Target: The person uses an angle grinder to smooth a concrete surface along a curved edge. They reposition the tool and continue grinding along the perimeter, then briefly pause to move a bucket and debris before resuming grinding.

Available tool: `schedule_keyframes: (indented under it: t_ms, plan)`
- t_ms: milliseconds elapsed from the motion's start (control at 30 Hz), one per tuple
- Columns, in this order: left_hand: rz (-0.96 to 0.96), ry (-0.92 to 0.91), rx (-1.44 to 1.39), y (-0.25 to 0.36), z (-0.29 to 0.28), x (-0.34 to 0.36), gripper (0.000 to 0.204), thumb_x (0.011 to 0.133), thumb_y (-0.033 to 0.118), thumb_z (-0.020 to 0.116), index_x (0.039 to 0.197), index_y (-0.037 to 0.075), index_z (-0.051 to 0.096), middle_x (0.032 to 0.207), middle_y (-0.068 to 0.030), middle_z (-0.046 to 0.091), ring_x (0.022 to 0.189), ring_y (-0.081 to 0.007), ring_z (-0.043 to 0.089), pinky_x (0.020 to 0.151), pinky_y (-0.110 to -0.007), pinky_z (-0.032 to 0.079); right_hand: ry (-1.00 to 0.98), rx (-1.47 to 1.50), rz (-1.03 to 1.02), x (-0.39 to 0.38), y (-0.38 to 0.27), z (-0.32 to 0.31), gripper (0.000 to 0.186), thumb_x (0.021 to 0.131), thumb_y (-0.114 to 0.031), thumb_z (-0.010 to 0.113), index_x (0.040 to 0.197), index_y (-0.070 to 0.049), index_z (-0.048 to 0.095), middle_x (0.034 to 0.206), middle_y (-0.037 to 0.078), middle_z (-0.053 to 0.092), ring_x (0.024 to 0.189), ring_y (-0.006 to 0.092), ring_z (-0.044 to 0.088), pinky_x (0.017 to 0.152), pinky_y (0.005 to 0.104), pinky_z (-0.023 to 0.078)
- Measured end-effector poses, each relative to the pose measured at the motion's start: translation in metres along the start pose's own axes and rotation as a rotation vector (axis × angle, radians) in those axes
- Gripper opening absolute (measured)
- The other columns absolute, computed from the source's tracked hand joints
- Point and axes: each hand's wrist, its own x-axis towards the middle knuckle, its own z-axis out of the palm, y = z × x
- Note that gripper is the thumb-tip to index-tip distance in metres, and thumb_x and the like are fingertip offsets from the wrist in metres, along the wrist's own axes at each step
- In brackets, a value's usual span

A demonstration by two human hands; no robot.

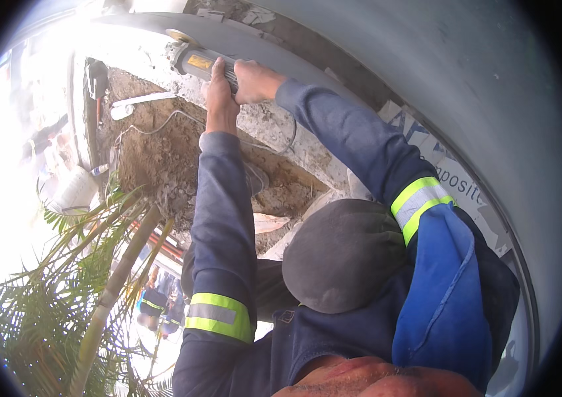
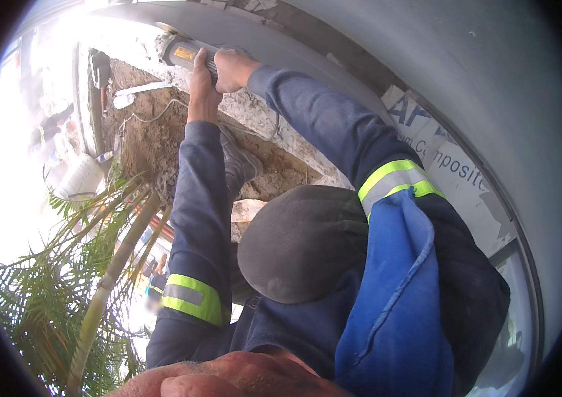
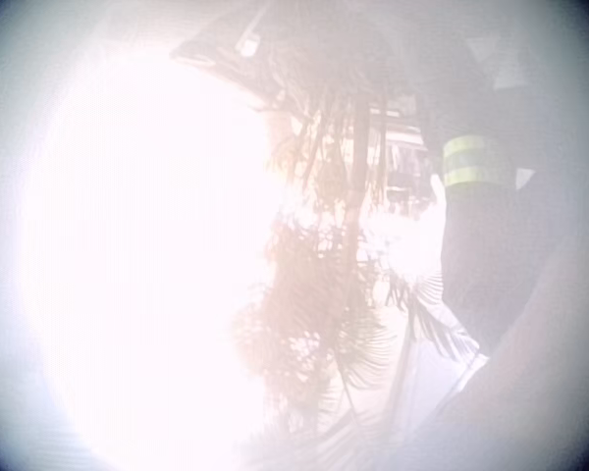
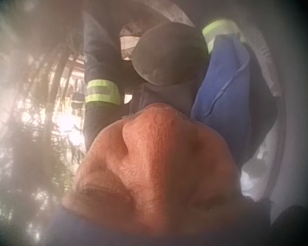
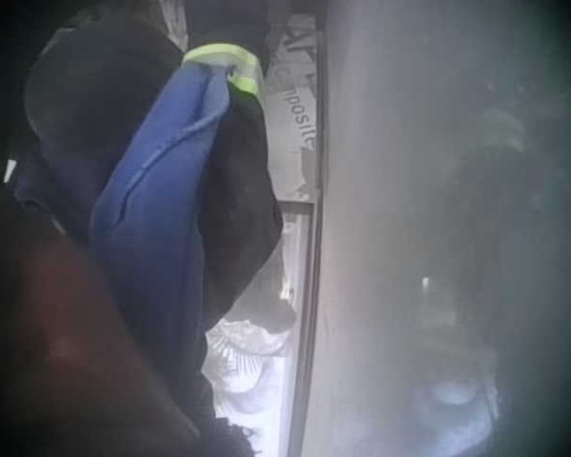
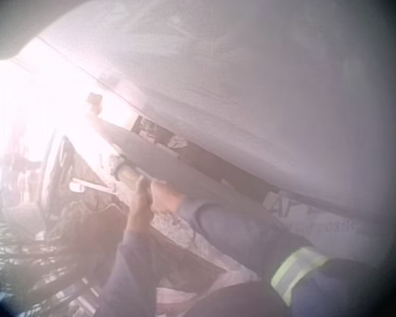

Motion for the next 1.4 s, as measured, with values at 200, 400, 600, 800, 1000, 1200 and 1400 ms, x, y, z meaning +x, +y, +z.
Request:
schedule_keyframes:
  t_ms: [200,400,600,800,1000,1200,1400]
  plan:
    - [0.038,0.035,0.043,-0.005,0.022,-0.041,0.037,0.103,0.018,0.066,0.128,-0.008,0.057,0.111,-0.0154,0.069,0.094,-0.0228,0.072,0.078,-0.035,0.062,0.069,-0.04,-0.017,-0.036,0.009,-0.004,0.055,0.07,-0.013,0.079,0.114,0.014,0.06,0.108,0.036,0.071,0.106,0.0444,0.072,0.092,0.0462,0.06]
    - [0.078,0.021,0.029,-0.012,0.033,-0.047,0.04,0.103,0.018,0.066,0.131,-0.009,0.054,0.115,-0.016,0.067,0.097,-0.0222,0.071,0.08,-0.035,0.062,0.122,-0.006,-0.026,-0.043,0.019,-0.005,0.054,0.069,-0.014,0.081,0.11,0.015,0.061,0.101,0.036,0.071,0.1,0.0454,0.074,0.084,0.0479,0.059]
    - [0.058,0.051,0.068,-0.009,0.031,-0.037,0.041,0.102,0.02,0.067,0.13,-0.009,0.055,0.111,-0.015,0.068,0.094,-0.0226,0.071,0.078,-0.036,0.062,0.065,0.029,0.002,-0.033,0.016,-0.009,0.056,0.071,-0.012,0.08,0.116,0.015,0.06,0.109,0.036,0.071,0.108,0.0439,0.072,0.092,0.0454,0.06]
    - [0.046,0.038,0.082,-0.007,0.021,-0.017,0.045,0.101,0.025,0.068,0.129,-0.008,0.056,0.11,-0.0155,0.069,0.093,-0.0245,0.072,0.078,-0.038,0.063,0.037,0.037,0.02,-0.021,0.009,-0.009,0.06,0.072,-0.013,0.081,0.119,0.016,0.059,0.112,0.035,0.07,0.11,0.043,0.071,0.094,0.0453,0.059]
    - [0.017,0.028,0.037,-0.005,0.006,0.006,0.041,0.102,0.022,0.068,0.124,-0.011,0.058,0.108,-0.0152,0.069,0.091,-0.0231,0.072,0.077,-0.036,0.062,0.054,0.028,0.012,-0.001,0.008,-0.001,0.061,0.072,-0.013,0.081,0.122,0.016,0.06,0.115,0.034,0.071,0.112,0.042,0.071,0.094,0.0451,0.059]
    - [-0.018,0.013,0.004,-0.002,0.005,0.011,0.043,0.102,0.024,0.068,0.126,-0.01,0.057,0.109,-0.0156,0.07,0.092,-0.0239,0.072,0.079,-0.037,0.062,0.065,0.035,-0.02,0.002,0.005,-0.004,0.057,0.069,-0.016,0.083,0.11,0.018,0.063,0.105,0.038,0.071,0.104,0.0451,0.073,0.087,0.0471,0.06]
    - [0.042,0.031,0.042,-0.001,0.023,-0.032,0.04,0.102,0.022,0.067,0.127,-0.008,0.056,0.11,-0.016,0.069,0.092,-0.0243,0.073,0.079,-0.037,0.063,0.049,0.02,0.007,-0.027,0.006,-0.008,0.056,0.071,-0.012,0.079,0.118,0.015,0.061,0.11,0.034,0.071,0.108,0.0428,0.072,0.091,0.0454,0.06]
